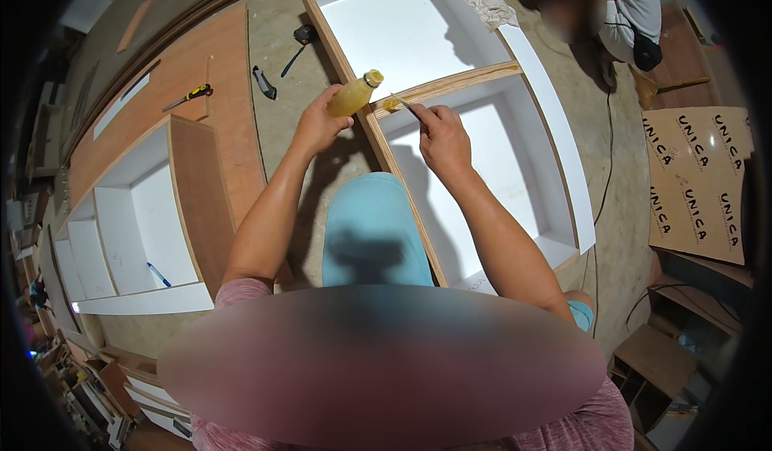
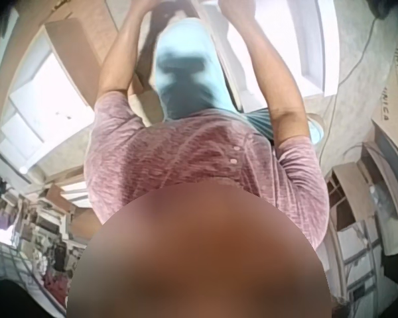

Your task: The person applies glue to the edges of a white cabinet frame and uses a scraper to spread it evenly. They then wipe the surface with a cloth and continue applying glue to other sections of the cabinet.

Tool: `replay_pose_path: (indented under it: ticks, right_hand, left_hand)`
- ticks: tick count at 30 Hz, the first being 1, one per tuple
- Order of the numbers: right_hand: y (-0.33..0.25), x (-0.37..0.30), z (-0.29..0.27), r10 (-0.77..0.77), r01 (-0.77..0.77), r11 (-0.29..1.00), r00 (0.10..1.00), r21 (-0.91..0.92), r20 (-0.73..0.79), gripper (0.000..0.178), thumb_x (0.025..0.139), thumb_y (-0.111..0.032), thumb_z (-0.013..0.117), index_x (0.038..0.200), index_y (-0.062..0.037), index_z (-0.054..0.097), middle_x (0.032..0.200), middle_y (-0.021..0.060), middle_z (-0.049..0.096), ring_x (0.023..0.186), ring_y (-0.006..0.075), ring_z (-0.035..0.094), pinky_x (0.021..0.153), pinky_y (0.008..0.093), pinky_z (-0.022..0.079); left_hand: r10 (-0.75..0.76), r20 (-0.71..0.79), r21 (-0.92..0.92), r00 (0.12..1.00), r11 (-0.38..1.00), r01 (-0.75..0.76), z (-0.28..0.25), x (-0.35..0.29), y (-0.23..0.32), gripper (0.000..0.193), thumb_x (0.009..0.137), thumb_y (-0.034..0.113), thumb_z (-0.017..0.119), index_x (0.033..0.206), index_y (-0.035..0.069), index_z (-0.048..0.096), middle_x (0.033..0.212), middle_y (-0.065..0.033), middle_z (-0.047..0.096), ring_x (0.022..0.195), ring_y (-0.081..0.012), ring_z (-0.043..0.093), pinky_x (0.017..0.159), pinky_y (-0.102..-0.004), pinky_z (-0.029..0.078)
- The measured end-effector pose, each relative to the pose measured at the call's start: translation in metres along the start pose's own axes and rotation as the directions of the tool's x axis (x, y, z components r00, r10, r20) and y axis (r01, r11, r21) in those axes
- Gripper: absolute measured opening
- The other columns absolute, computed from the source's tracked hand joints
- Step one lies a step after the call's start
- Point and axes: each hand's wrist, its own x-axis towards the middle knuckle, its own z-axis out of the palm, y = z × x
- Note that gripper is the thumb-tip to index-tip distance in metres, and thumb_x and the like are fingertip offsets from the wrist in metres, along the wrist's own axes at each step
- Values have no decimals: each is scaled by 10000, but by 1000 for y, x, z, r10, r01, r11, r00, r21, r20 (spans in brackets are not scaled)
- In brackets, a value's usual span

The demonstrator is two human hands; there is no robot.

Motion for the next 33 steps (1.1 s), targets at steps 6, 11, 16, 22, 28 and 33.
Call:
replay_pose_path:
  ticks: [6, 11, 16, 22, 28, 33]
  right_hand:
    - [5, 15, 1, -129, 131, 948, 991, -289, 26, 384, 828, -27, 605, 1154, -204, 707, 949, 73, 636, 871, 281, 591, 747, 410, 486]
    - [24, 27, -2, -229, 208, 899, 973, -384, -9, 357, 843, -43, 600, 1122, -226, 726, 933, 46, 629, 865, 254, 582, 719, 390, 461]
    - [32, 32, -6, -159, 150, 888, 987, -435, 15, 357, 844, -47, 611, 1124, -234, 730, 952, 36, 634, 884, 248, 585, 743, 390, 455]
    - [29, 30, -13, -150, 143, 878, 988, -457, 22, 327, 839, -45, 598, 1090, -209, 727, 893, 48, 628, 858, 268, 601, 728, 407, 471]
    - [25, 40, -18, -142, 165, 876, 986, -453, 85, 251, 855, -70, 564, 1023, -175, 718, 859, 96, 632, 850, 310, 625, 736, 438, 491]
    - [21, 43, -26, -139, 169, 916, 985, -363, 107, 238, 870, -32, 570, 1080, -89, 669, 989, 148, 667, 937, 370, 628, 815, 461, 499]
  left_hand:
    - [-51, -139, -245, 989, 969, 16, -16, 4, -38, 660, 758, 23, 772, 1349, 44, 478, 1216, -143, 610, 1086, -245, 615, 946, -335, 482]
    - [-97, -273, -214, 957, 976, 38, -13, 9, -89, 658, 770, 31, 769, 1339, 33, 441, 1180, -147, 620, 1067, -246, 619, 933, -347, 485]
    - [-198, -345, -169, 917, 975, 147, -4, 15, -140, 647, 776, 40, 768, 1335, 65, 444, 1152, -147, 648, 1071, -271, 629, 938, -362, 485]
    - [-270, -392, -233, 880, 954, 189, 24, 19, -187, 631, 783, 18, 752, 1331, 72, 444, 1140, -142, 661, 1016, -265, 655, 865, -364, 519]
    - [-324, -352, -306, 878, 926, 219, 38, 5, -197, 622, 769, -60, 708, 1334, 60, 478, 1116, -132, 652, 895, -220, 664, 704, -339, 555]
    - [-151, -390, 34, 908, 983, 178, 34, 2, -172, 570, 738, 57, 782, 1234, 97, 505, 1186, -175, 611, 1119, -412, 570, 912, -462, 473]
